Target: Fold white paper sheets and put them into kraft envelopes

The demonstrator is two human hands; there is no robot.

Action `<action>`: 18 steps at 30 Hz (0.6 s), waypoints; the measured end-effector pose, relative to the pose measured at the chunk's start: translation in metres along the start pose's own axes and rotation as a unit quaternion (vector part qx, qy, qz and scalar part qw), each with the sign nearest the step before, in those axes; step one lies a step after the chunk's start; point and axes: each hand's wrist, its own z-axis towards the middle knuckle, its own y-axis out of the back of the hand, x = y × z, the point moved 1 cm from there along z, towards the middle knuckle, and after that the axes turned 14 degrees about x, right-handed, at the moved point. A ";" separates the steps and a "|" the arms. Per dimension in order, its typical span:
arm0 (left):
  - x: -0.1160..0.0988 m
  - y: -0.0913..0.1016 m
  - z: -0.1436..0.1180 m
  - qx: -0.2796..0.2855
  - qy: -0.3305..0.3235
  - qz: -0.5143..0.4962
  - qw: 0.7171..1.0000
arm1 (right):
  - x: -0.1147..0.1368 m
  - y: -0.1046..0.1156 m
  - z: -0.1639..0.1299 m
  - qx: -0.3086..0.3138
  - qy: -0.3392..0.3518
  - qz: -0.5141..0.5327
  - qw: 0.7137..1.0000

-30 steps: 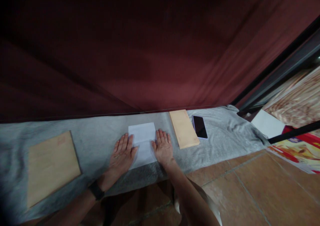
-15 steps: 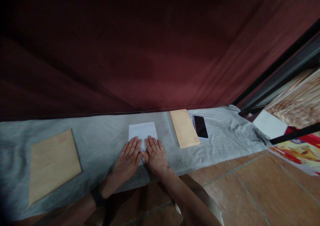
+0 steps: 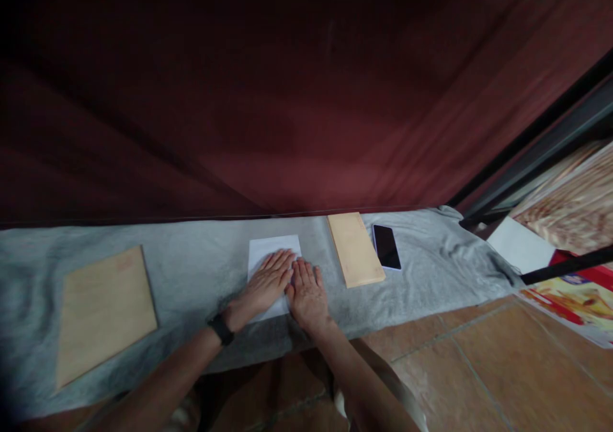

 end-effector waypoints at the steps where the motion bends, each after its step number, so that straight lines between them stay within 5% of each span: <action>1: 0.001 -0.003 0.004 0.001 0.005 0.001 1.000 | 0.000 0.000 0.000 0.000 -0.001 0.000 1.000; 12: 0.056 0.004 -0.007 -0.051 0.230 -0.016 0.972 | -0.002 -0.001 0.001 -0.010 -0.005 0.007 1.000; 15: 0.065 0.013 -0.013 -0.040 0.238 -0.104 0.965 | -0.003 -0.002 0.003 -0.010 -0.008 0.013 1.000; 18: 0.073 0.021 -0.016 -0.031 0.276 -0.252 0.927 | -0.003 -0.001 0.005 -0.004 -0.006 0.022 1.000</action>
